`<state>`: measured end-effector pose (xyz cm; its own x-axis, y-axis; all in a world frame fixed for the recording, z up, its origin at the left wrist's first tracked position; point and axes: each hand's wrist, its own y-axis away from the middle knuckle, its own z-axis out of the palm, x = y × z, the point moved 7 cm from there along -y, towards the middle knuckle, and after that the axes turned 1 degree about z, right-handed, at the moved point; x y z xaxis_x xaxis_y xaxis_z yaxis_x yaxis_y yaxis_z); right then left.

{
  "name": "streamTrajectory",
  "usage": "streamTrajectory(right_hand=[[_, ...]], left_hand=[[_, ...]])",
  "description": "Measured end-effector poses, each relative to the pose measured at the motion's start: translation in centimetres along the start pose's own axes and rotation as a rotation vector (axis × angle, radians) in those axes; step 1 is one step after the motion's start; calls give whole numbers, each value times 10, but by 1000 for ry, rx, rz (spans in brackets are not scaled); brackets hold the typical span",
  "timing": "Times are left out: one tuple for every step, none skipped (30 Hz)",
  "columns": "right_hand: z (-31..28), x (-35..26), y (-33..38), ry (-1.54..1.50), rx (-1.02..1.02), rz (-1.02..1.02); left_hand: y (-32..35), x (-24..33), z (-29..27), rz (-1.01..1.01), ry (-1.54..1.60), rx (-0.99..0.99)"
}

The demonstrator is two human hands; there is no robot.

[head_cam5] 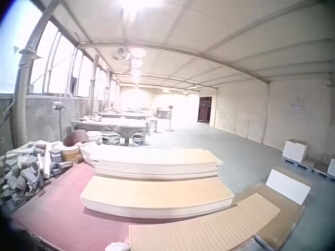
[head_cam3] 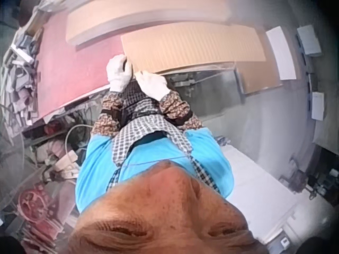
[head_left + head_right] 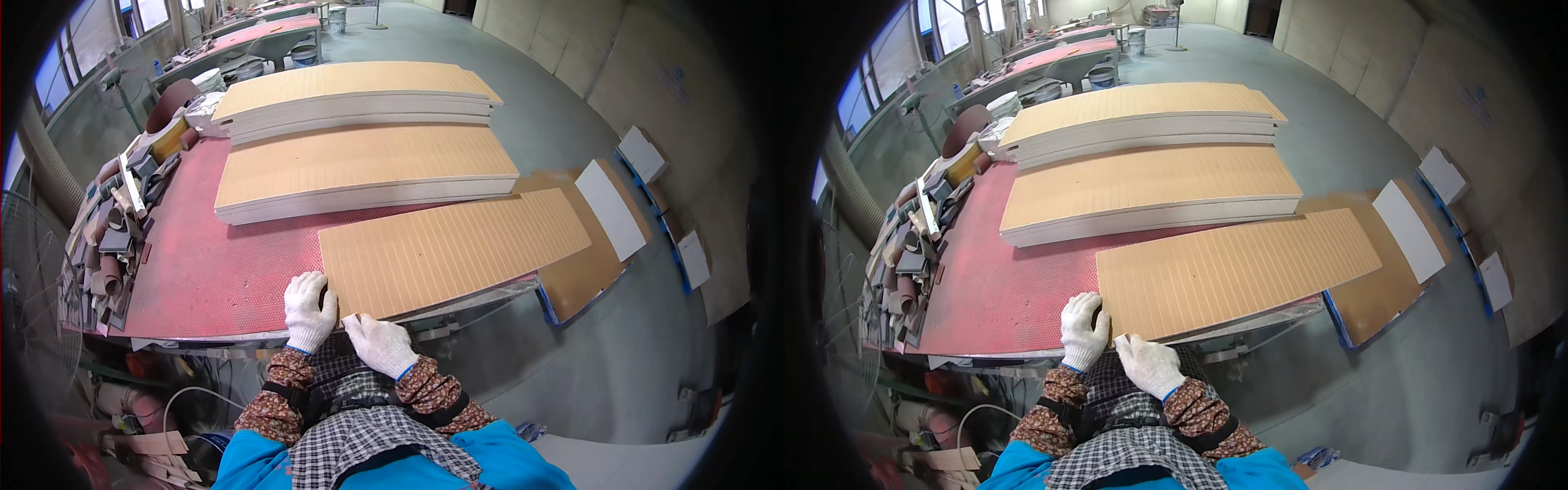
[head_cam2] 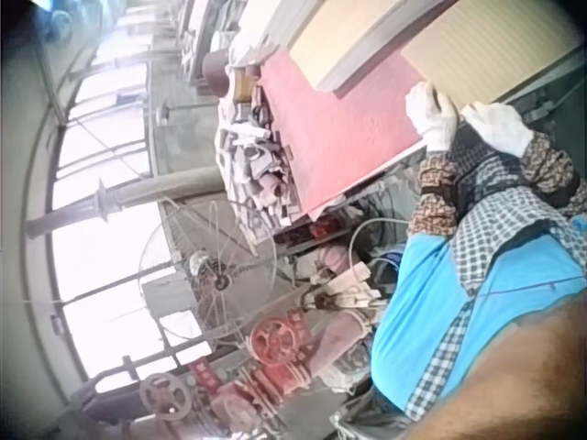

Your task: The person rubs the edges of a wooden panel with a small block, moves it to a large stack, and then retrieves another panel to repeat the process.

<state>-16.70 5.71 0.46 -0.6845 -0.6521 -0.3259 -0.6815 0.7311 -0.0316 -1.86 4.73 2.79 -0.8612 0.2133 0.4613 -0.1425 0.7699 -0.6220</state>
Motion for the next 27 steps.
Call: streamTrajectory(right_hand=[[-2, 1, 2, -23, 1, 5], [0, 3, 4, -18, -3, -2], [2, 8, 6, -80, 5, 24], [3, 13, 8, -142, 10, 44], [-1, 16, 13, -93, 43, 29], [-2, 25, 13, -149, 40, 78], [-10, 31, 16, -134, 128, 63], [-19, 35, 20, -121, 216, 49], [-8, 64, 25, -549, 104, 436], [-13, 72, 31, -541, 106, 517], [-24, 79, 37, -573, 146, 547], [-33, 88, 44, -606, 187, 577], [-39, 103, 53, -369, 309, 400], [-55, 92, 55, -137, 415, 214], [-36, 126, 70, -828, 312, 721], [-43, 142, 81, -749, 347, 719], [-45, 159, 92, -714, 401, 718], [-48, 175, 100, -680, 453, 712], [-50, 190, 109, -756, 537, 747], [-55, 204, 118, -830, 621, 782], [-64, 218, 126, -768, 619, 814], [-74, 232, 135, -706, 619, 846], [-82, 247, 141, -737, 709, 876], [-88, 265, 147, -770, 798, 904], [-101, 286, 153, -530, 870, 796], [-102, 314, 162, -555, 918, 789], [-105, 330, 161, -549, 952, 823]], left_hand=[[1, -1, 0, -6, -1, 7], [1, -1, 1, -5, -6, 4], [2, -1, 2, -5, -10, 0], [2, -1, 1, -15, -15, 8], [1, 0, 1, -15, -1, -4], [1, 0, 2, -15, 15, -17], [1, -1, 1, -27, 8, -7], [1, -1, 0, -26, 4, -11], [2, -1, 0, -26, 0, -15], [3, -3, -2, -39, -8, -7], [2, -4, -1, -38, 5, -3], [2, -4, -1, -36, 18, 1], [0, -2, 1, -36, 22, 4], [1, -4, 2, -38, 30, -5], [2, -5, 3, -40, 39, -14], [1, -2, 3, -43, 43, -11], [2, -2, 4, -46, 31, -20], [2, -4, 4, -51, 16, -26], [3, -6, 5, -53, 7, -27], [3, -6, 2, -57, 3, -24], [2, -6, 0, -75, 7, -38], [1, -6, 0, -90, 12, -52], [1, -6, 0, -93, 8, -48], [2, -7, 1, -103, -2, -59], [0, -6, 5, -106, -4, -76], [-2, -5, 8, -104, -1, -75], [-3, -6, 9, -132, -11, -104]])
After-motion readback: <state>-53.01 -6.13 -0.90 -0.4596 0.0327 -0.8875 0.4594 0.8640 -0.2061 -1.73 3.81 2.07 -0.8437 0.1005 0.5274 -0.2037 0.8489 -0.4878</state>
